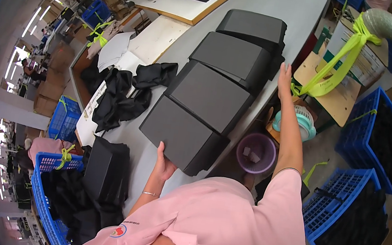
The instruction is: The recorder gathers, stacks, and aligns black fabric panels on a workbench.
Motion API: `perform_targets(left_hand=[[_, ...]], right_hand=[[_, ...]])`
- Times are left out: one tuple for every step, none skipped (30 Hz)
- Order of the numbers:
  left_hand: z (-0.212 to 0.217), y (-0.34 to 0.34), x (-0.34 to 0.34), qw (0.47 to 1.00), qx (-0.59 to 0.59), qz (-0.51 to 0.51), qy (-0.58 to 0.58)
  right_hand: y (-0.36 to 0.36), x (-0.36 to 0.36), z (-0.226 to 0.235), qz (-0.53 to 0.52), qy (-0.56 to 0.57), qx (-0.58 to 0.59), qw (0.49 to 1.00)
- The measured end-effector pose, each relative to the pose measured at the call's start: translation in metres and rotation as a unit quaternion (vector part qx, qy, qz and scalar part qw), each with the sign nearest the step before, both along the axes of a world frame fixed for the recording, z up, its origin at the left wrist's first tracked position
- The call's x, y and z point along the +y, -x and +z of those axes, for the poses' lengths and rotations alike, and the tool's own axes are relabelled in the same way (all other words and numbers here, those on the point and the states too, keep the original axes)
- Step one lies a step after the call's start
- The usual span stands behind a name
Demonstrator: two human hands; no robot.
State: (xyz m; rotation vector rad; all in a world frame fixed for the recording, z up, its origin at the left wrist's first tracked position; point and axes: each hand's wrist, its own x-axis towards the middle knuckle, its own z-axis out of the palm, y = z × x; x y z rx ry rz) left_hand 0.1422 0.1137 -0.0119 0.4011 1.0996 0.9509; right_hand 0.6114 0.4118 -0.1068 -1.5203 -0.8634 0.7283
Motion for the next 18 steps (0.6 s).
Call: perform_targets(left_hand=[[0.0, 0.003, -0.002, 1.0, -0.013, 0.015, 0.005], [0.0, 0.005, -0.003, 0.999, -0.025, 0.029, 0.009], [0.0, 0.006, -0.004, 0.999, -0.021, 0.036, 0.006], [-0.001, 0.005, -0.003, 0.999, -0.022, 0.04, 0.009], [-0.001, 0.005, -0.003, 0.999, -0.024, 0.043, 0.011], [-0.001, 0.005, -0.002, 0.999, -0.021, 0.043, 0.009], [-0.001, 0.005, -0.002, 0.999, -0.019, 0.041, 0.021], [0.0, 0.005, 0.001, 0.999, -0.018, 0.037, 0.032], [0.001, 0.003, 0.004, 0.999, -0.016, 0.034, 0.03], [0.004, 0.001, 0.007, 0.999, -0.016, 0.035, 0.033], [0.006, -0.001, 0.007, 0.998, -0.014, 0.044, 0.037], [0.006, -0.001, 0.009, 0.998, -0.009, 0.048, 0.037], [0.006, -0.003, 0.013, 0.998, -0.005, 0.048, 0.038], [0.007, -0.005, 0.017, 0.998, -0.001, 0.048, 0.039], [0.006, -0.005, 0.022, 0.998, -0.001, 0.048, 0.039], [0.006, -0.005, 0.029, 0.998, -0.001, 0.041, 0.038], [0.006, -0.005, 0.034, 0.999, -0.002, 0.035, 0.037], [0.006, -0.005, 0.038, 0.999, -0.003, 0.035, 0.036]], right_hand=[[-0.001, 0.01, -0.002, -0.001, 0.021, 0.01, 1.0], [0.001, 0.019, -0.007, 0.007, 0.018, 0.014, 1.0], [0.005, 0.028, -0.012, 0.026, 0.023, -0.014, 0.999], [0.003, 0.033, -0.021, 0.04, 0.028, -0.043, 0.998], [0.001, 0.039, -0.031, 0.052, 0.032, -0.072, 0.996], [0.0, 0.043, -0.041, 0.064, 0.036, -0.101, 0.992], [0.001, 0.047, -0.053, 0.076, 0.041, -0.129, 0.988], [0.002, 0.05, -0.061, 0.086, 0.046, -0.158, 0.983], [0.001, 0.052, -0.069, 0.095, 0.05, -0.187, 0.977], [0.001, 0.051, -0.077, 0.103, 0.056, -0.216, 0.969], [0.011, 0.049, -0.079, 0.119, 0.061, -0.242, 0.961], [0.027, 0.047, -0.081, 0.075, 0.043, -0.286, 0.954], [0.03, 0.045, -0.083, 0.075, 0.044, -0.285, 0.954], [0.032, 0.043, -0.083, 0.078, 0.035, -0.282, 0.956], [0.033, 0.043, -0.083, 0.081, 0.026, -0.279, 0.956], [0.032, 0.043, -0.084, 0.08, 0.026, -0.281, 0.956], [0.031, 0.043, -0.085, 0.095, 0.031, -0.287, 0.953], [0.029, 0.044, -0.085, 0.112, 0.036, -0.293, 0.949]])
